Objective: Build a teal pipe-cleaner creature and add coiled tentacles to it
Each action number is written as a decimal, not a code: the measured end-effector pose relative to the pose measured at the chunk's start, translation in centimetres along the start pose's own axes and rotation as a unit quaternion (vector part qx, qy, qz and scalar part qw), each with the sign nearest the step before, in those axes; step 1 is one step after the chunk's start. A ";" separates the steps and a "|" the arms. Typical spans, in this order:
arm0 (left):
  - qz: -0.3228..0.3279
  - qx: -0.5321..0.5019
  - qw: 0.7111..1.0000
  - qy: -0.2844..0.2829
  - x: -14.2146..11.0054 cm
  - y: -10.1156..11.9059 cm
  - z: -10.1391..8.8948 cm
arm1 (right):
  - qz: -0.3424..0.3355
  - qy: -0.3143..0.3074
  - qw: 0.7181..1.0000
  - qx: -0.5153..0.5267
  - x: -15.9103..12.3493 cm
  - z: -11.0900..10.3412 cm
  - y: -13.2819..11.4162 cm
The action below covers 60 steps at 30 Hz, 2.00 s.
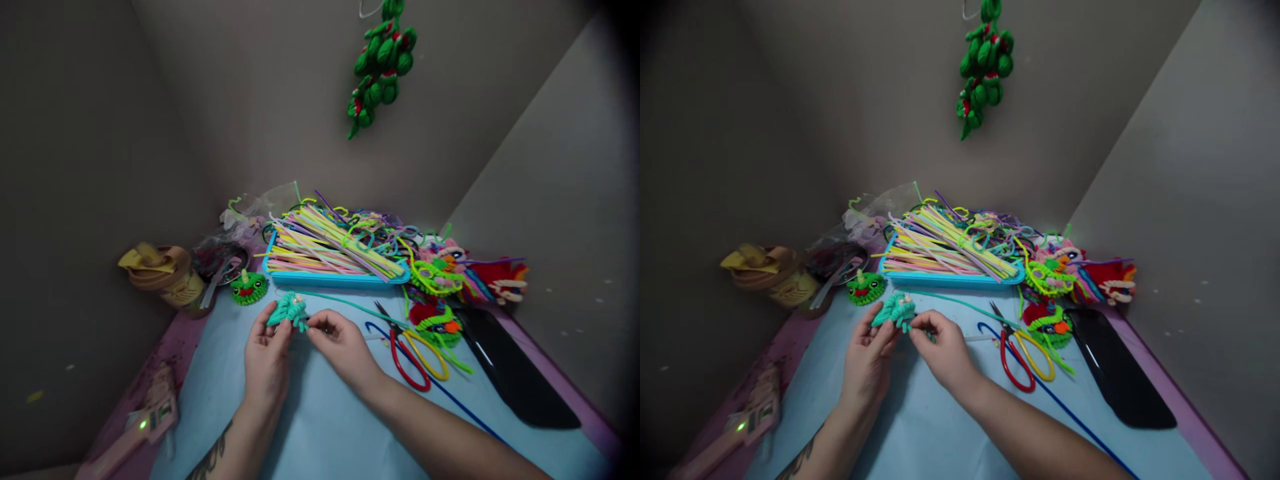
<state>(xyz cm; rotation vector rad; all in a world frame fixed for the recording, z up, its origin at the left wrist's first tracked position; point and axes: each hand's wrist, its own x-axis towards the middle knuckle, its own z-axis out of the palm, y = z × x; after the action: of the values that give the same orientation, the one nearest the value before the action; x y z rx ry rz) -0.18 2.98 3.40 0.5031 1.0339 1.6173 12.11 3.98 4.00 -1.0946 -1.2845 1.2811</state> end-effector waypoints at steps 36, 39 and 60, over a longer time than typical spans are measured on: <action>-0.030 0.072 0.996 -0.033 -1.3 -0.2 0.2 | -0.372 -0.017 0.772 -0.515 0.5 -1.9 0.7; -0.039 0.026 0.998 -0.030 -1.0 0.1 0.1 | -0.329 -0.037 0.817 -0.473 0.3 -1.8 0.6; -0.005 -0.017 0.998 -0.066 0.3 0.9 -0.4 | -0.144 -0.014 0.981 -0.129 -0.5 -0.7 -1.2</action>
<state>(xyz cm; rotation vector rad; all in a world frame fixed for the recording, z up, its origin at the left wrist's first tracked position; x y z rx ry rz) -1.08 3.13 3.83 0.5733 0.9068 1.5693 12.95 3.54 5.20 -1.0244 -1.5999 0.9354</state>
